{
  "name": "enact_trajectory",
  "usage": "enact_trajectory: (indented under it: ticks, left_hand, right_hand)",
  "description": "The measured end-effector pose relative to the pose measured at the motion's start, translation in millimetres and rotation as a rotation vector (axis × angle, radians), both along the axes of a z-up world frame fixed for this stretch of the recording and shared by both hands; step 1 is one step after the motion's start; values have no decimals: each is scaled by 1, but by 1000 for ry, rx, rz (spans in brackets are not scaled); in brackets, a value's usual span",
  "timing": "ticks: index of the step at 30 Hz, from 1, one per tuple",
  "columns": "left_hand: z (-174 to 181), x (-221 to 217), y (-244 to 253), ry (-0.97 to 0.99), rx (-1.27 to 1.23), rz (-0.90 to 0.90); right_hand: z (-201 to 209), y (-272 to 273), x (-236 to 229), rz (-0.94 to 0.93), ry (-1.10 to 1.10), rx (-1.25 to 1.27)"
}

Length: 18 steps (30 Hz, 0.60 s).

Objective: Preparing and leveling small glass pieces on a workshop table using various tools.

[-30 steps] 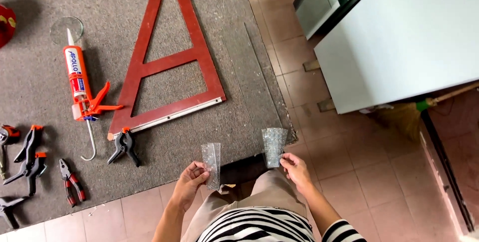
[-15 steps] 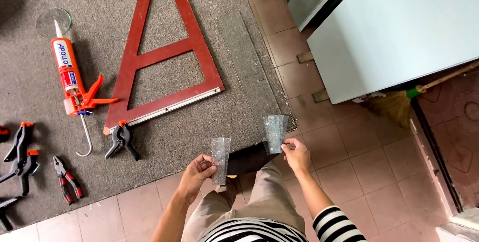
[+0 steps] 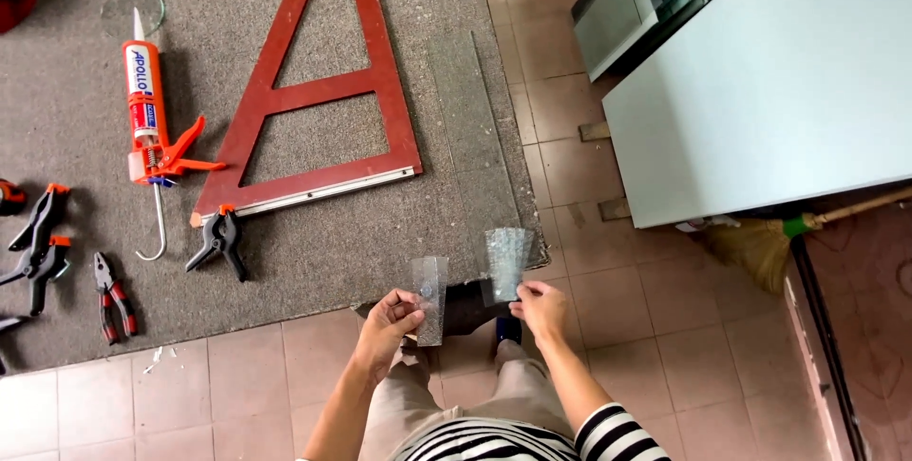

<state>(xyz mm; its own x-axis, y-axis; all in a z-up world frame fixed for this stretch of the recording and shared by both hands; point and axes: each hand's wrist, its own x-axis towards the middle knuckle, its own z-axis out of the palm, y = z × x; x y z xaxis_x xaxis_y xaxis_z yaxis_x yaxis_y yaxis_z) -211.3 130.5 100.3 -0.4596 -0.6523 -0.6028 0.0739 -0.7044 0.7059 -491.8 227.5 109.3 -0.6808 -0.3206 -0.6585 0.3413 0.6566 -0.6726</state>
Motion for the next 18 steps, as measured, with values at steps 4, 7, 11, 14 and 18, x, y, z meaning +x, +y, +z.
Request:
enact_trajectory:
  ticks: [4, 7, 11, 14, 18]
  left_hand:
    - [6, -32, 18, -30, 5, 50]
    - [2, -48, 35, -29, -2, 74]
    - [7, -56, 47, -2, -13, 108]
    - [21, -53, 50, -66, -21, 129]
    - [24, -40, 52, -82, -40, 142]
  right_hand:
    - [37, -5, -20, 243, -31, 149]
    - [48, -5, -38, 416, -4, 221]
    - [39, -8, -60, 469, 40, 180]
    - [23, -20, -86, 581, 268, 219]
    - [7, -49, -108, 695, 354, 194]
